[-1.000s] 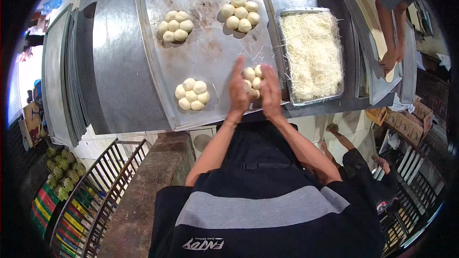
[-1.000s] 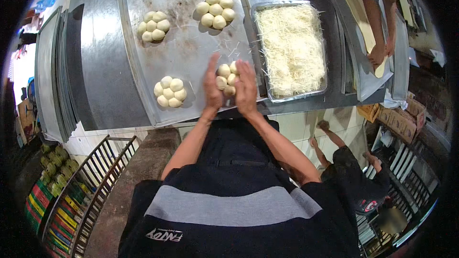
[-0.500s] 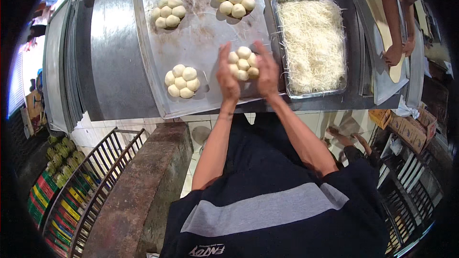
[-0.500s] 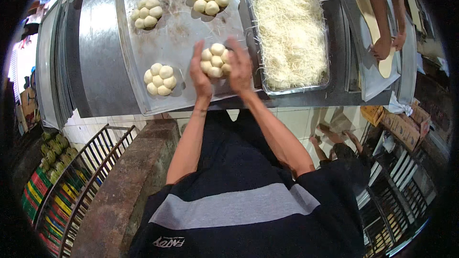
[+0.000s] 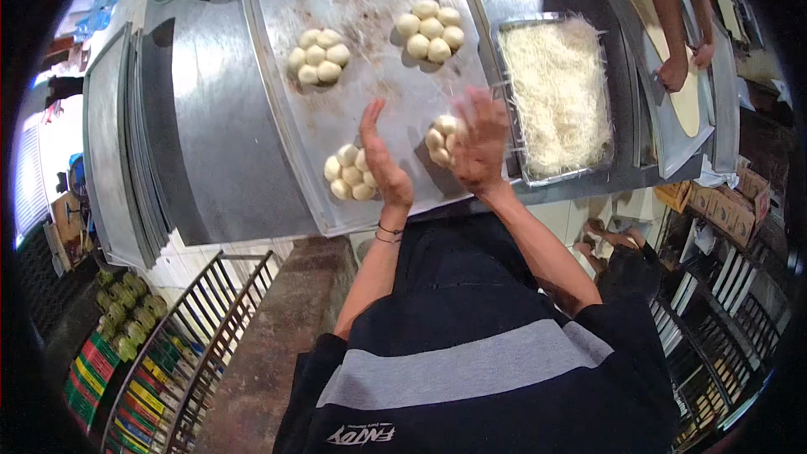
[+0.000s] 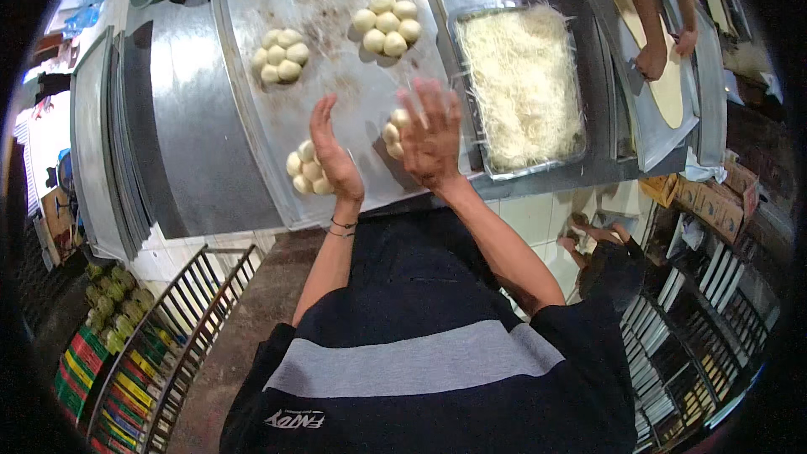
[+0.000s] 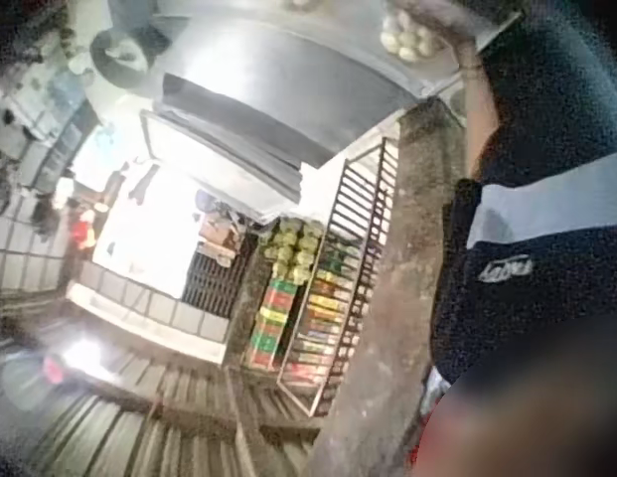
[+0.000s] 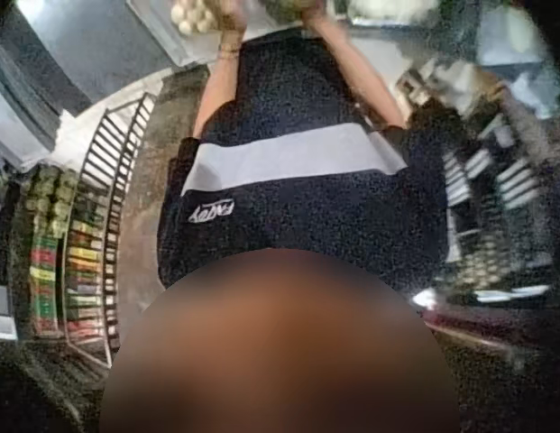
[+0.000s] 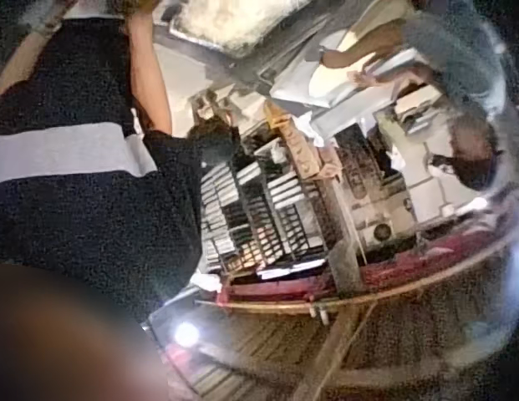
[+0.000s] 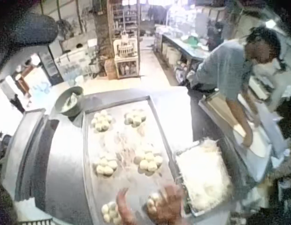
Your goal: The person prepares dough balls by hand, dipping them in shredded topping and arranging them on a metal tray.
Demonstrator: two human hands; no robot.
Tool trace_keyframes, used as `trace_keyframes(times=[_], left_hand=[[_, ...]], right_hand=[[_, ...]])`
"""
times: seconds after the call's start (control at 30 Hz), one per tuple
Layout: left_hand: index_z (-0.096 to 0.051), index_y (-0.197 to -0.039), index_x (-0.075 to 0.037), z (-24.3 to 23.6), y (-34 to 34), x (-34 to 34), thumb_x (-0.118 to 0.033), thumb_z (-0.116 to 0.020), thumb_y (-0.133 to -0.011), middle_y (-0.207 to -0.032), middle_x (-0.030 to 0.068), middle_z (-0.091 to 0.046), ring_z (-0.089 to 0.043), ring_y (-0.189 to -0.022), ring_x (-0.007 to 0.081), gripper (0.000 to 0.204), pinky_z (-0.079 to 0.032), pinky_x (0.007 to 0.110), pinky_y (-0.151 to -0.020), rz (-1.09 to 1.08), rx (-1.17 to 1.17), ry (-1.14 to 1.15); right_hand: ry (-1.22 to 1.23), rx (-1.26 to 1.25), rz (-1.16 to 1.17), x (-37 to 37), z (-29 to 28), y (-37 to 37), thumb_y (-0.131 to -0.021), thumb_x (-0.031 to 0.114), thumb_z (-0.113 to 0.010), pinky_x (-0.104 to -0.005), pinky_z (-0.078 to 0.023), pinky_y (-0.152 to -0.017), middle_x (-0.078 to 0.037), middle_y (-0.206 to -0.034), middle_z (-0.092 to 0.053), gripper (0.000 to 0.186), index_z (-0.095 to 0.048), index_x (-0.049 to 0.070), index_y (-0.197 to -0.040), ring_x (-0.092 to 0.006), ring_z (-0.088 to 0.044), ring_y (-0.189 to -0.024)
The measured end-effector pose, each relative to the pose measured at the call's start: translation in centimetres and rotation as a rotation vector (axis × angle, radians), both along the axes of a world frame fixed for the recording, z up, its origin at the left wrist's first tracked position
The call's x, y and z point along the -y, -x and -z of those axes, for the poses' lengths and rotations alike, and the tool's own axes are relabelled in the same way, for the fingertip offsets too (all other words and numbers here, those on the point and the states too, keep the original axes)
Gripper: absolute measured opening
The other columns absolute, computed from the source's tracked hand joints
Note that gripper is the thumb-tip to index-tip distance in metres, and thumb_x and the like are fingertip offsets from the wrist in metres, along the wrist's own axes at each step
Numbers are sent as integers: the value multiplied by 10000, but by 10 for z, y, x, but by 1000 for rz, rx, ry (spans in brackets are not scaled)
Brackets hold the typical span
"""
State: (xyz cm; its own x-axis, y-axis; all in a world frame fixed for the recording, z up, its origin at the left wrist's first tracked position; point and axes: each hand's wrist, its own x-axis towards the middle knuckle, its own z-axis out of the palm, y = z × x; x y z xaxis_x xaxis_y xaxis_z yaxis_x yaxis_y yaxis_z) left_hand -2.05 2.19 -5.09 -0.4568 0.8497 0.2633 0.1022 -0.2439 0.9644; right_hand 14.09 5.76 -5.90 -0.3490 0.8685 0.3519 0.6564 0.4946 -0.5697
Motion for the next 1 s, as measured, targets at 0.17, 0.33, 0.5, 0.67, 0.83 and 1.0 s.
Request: trace_keyframes(times=[0.17,0.33,0.5,0.67,0.83,1.0], left_hand=[[-472,-1471,55,-6,35,-77,-290,-273,-1077,-1484,175,-538,-480,-1420,291,560,-315,413,-1226,66,82,-18],[-536,-1434,33,7,23,-166,-274,-305,-1075,-1429,179,-596,-514,-1390,276,526,-341,390,-1206,180,64,-57],[-535,-1455,-15,12,-10,-158,-315,-344,-1081,-1458,169,-571,-561,-1320,296,516,-397,397,-1154,308,39,109],[-444,-1517,34,2,-25,-86,-321,-315,-1100,-1521,183,-496,-458,-1423,297,562,-335,414,-1203,48,463,-3],[-442,-1526,38,6,-5,-96,-372,-304,-1104,-1511,191,-519,-486,-1396,303,604,-338,421,-1199,132,174,83],[-619,-1343,29,-7,-10,-107,-384,-297,-1111,-1454,156,-584,-565,-1297,258,572,-405,382,-1145,265,399,73]], right_hand=[[450,84,-26,-10,1,1,-1066,307,-465,-559,-206,-1247,-179,-1613,-397,561,-398,132,-1595,-396,-362,-1500],[381,-596,244,-96,-3,34,-1070,291,-461,-421,-263,-1237,-189,-1580,-432,564,-406,8,-1554,-336,-401,-1477],[573,-1327,258,-101,-35,80,-1072,346,-445,-374,-346,-1181,-160,-1533,-511,559,-456,3,-1513,-235,-520,-1344],[436,-939,100,-132,-52,45,-1085,445,-375,-388,-390,-1139,-177,-1370,-649,591,-574,-13,-1402,-221,-591,-1247],[360,-905,263,-83,-1,41,-1087,367,-424,-378,-423,-1112,-170,-1420,-601,547,-539,-16,-1461,-256,-586,-1245],[542,-1355,232,-77,-47,76,-1084,370,-411,-337,-477,-1056,-148,-1254,-634,542,-515,-15,-1451,-230,-611,-1173]])
